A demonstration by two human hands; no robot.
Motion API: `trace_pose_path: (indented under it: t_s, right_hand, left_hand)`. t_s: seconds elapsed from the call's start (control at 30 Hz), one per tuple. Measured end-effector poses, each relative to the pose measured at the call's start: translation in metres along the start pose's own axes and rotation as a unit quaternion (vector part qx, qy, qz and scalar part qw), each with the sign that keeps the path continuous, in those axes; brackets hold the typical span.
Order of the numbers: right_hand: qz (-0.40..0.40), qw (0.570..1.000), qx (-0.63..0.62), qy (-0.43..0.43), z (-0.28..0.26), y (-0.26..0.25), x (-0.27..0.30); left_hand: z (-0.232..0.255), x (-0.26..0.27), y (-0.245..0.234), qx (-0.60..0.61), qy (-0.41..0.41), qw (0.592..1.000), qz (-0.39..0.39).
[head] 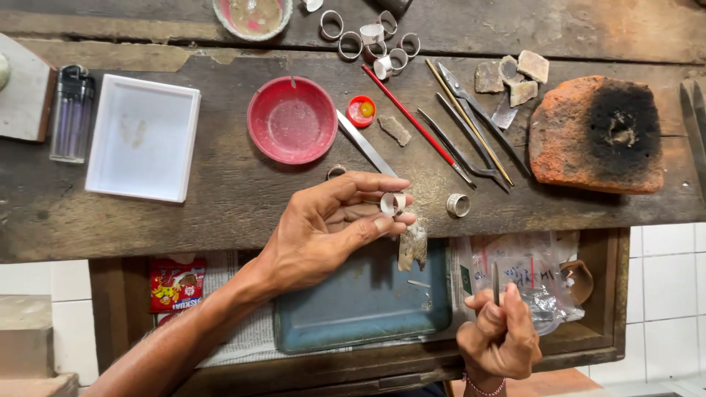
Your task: Polishing the interior of a metal ring using a small hand tool at a jeweler's workbench
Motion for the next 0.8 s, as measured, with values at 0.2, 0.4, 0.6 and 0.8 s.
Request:
trace_pose_path:
  t_s: [0.2,0.4,0.6,0.8]
  right_hand:
    - [-0.185,0.98,0.006,-0.069,-0.008,0.018,-0.024]
    - [-0.194,0.968,0.08,-0.136,-0.023,0.033,-0.041]
    - [-0.24,0.957,0.098,-0.128,-0.03,0.044,-0.049]
    - [-0.213,0.966,0.088,-0.119,-0.029,0.039,-0.05]
  left_hand:
    - [0.004,-0.001,-0.002,0.011,-0.018,1.0,-0.016]
    - [0.003,-0.001,-0.002,0.06,-0.036,0.997,-0.02]
    - [0.006,-0.001,-0.002,0.04,-0.039,0.998,-0.011]
    - [0.005,-0.002,-0.004,0.047,-0.039,0.998,0.007]
Point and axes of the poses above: each hand's wrist, its own x-axis away from the middle knuckle, its own y-axis out of the palm, z = x × y, the point moved 5 cm from there along -x, towards the middle knuckle, and after that the axes turned 5 degrees about -z, right-handed, at the moved point
